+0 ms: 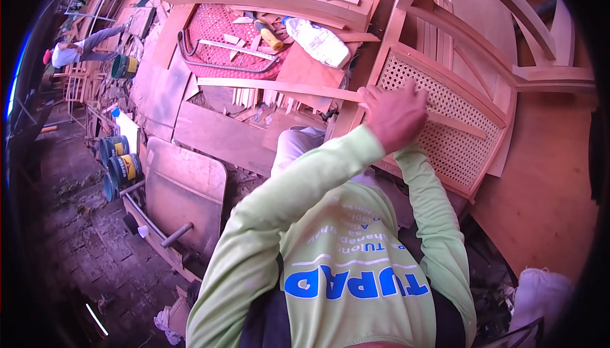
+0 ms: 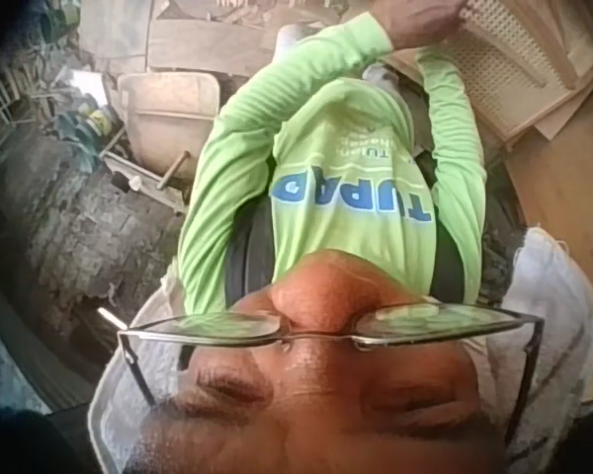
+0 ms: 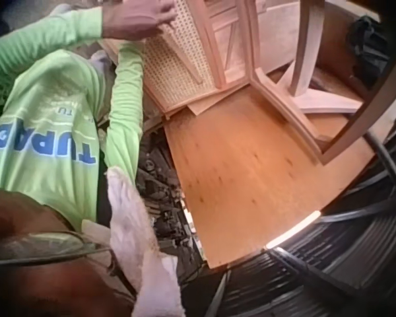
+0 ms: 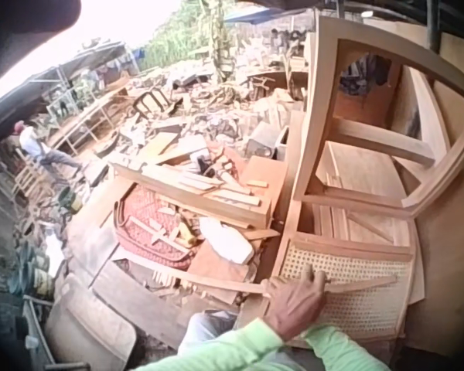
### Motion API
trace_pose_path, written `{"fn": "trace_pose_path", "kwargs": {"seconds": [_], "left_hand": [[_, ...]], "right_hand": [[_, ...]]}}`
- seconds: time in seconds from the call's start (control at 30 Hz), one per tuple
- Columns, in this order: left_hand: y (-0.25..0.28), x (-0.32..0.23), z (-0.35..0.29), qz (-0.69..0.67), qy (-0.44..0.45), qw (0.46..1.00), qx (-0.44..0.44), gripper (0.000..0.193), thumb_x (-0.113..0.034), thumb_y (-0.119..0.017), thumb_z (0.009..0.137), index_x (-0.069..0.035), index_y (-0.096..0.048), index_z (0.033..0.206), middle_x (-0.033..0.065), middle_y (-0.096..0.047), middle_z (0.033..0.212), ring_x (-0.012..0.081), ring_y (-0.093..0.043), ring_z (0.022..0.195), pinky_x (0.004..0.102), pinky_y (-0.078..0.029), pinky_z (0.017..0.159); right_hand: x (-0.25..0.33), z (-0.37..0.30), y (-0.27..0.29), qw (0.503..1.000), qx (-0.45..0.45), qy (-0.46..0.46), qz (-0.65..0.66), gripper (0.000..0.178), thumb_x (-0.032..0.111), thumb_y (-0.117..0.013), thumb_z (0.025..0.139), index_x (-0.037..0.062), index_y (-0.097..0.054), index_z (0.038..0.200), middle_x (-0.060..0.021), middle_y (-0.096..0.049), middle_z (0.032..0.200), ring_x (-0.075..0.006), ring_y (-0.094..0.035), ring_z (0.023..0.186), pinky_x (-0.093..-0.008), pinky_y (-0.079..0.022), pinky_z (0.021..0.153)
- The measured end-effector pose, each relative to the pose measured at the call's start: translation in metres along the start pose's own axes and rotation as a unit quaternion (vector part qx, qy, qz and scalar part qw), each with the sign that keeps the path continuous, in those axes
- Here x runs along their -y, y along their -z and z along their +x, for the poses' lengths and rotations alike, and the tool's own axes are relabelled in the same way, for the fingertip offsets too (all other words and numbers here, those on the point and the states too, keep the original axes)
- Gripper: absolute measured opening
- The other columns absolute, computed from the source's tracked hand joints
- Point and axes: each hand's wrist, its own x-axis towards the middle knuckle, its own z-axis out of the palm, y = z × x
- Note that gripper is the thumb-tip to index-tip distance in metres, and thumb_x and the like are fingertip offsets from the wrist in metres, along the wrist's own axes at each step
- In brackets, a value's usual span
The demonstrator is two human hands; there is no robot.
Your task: Repairing a wooden chair by sawing a component and fitting pieces together.
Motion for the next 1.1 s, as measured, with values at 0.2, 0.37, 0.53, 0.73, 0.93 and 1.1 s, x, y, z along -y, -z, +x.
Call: {"fn": "trace_pose_path", "kwargs": {"seconds": [0.2, 0.37, 0.53, 0.73, 0.93, 1.1], "left_hand": [[0.018, 0.113, -0.109, -0.318, 0.125, 0.91, -0.236, 0.017, -0.008, -0.067, 0.106, 0.0, -0.075, 0.12, 0.0105, -0.055, 0.103, 0.0227, -0.06, 0.087, 0.0366, -0.05, 0.076], [0.004, 0.148, -0.143, -0.328, 0.259, 0.859, -0.296, 0.014, -0.012, -0.072, 0.108, -0.001, -0.078, 0.114, 0.0031, -0.065, 0.087, 0.012, -0.058, 0.072, 0.0275, -0.047, 0.066], [-0.006, 0.141, -0.129, -0.339, 0.21, 0.855, -0.332, 0.015, -0.009, -0.072, 0.106, -0.001, -0.076, 0.119, 0.0101, -0.076, 0.096, 0.0168, -0.073, 0.083, 0.0326, -0.058, 0.075], [-0.008, 0.141, -0.118, -0.227, 0.137, 0.91, -0.32, 0.022, -0.003, -0.073, 0.102, -0.004, -0.075, 0.124, 0.0144, -0.076, 0.102, 0.0264, -0.074, 0.084, 0.0378, -0.059, 0.075], [-0.008, 0.14, -0.112, -0.176, 0.116, 0.93, -0.301, 0.022, -0.001, -0.072, 0.102, -0.004, -0.074, 0.124, 0.014, -0.074, 0.105, 0.0275, -0.073, 0.084, 0.0379, -0.059, 0.075], [-0.009, 0.14, -0.113, -0.194, 0.125, 0.927, -0.297, 0.022, -0.001, -0.071, 0.102, -0.003, -0.073, 0.124, 0.0146, -0.074, 0.105, 0.0285, -0.073, 0.084, 0.0377, -0.059, 0.076]], "right_hand": [[-0.002, 0.008, 0.003, 0.982, -0.055, -0.012, 0.179, 0.03, 0.004, -0.072, 0.092, -0.0013, -0.066, 0.121, -0.0168, -0.065, 0.102, -0.0374, -0.068, 0.096, -0.0484, -0.054, 0.082], [-0.001, 0.01, 0.006, 0.986, -0.037, -0.006, 0.159, 0.032, 0.005, -0.073, 0.092, -0.0021, -0.066, 0.123, -0.0167, -0.065, 0.101, -0.0371, -0.068, 0.095, -0.0485, -0.054, 0.081], [0.0, 0.011, 0.01, 0.987, -0.02, -0.006, 0.16, 0.034, 0.004, -0.074, 0.092, -0.0031, -0.066, 0.125, -0.0174, -0.065, 0.103, -0.0374, -0.068, 0.096, -0.0483, -0.054, 0.082], [0.001, 0.011, 0.009, 0.987, -0.021, -0.01, 0.157, 0.036, 0.005, -0.074, 0.092, -0.0034, -0.067, 0.126, -0.0177, -0.065, 0.104, -0.0376, -0.068, 0.097, -0.0486, -0.054, 0.084], [-0.001, 0.011, 0.011, 0.987, -0.022, -0.017, 0.159, 0.033, 0.005, -0.074, 0.092, -0.002, -0.066, 0.122, -0.0165, -0.065, 0.102, -0.0366, -0.067, 0.096, -0.0484, -0.053, 0.083], [0.0, 0.011, 0.01, 0.986, -0.019, -0.014, 0.162, 0.032, 0.004, -0.074, 0.091, -0.0018, -0.066, 0.122, -0.0155, -0.064, 0.102, -0.0359, -0.067, 0.097, -0.0475, -0.053, 0.083]]}}
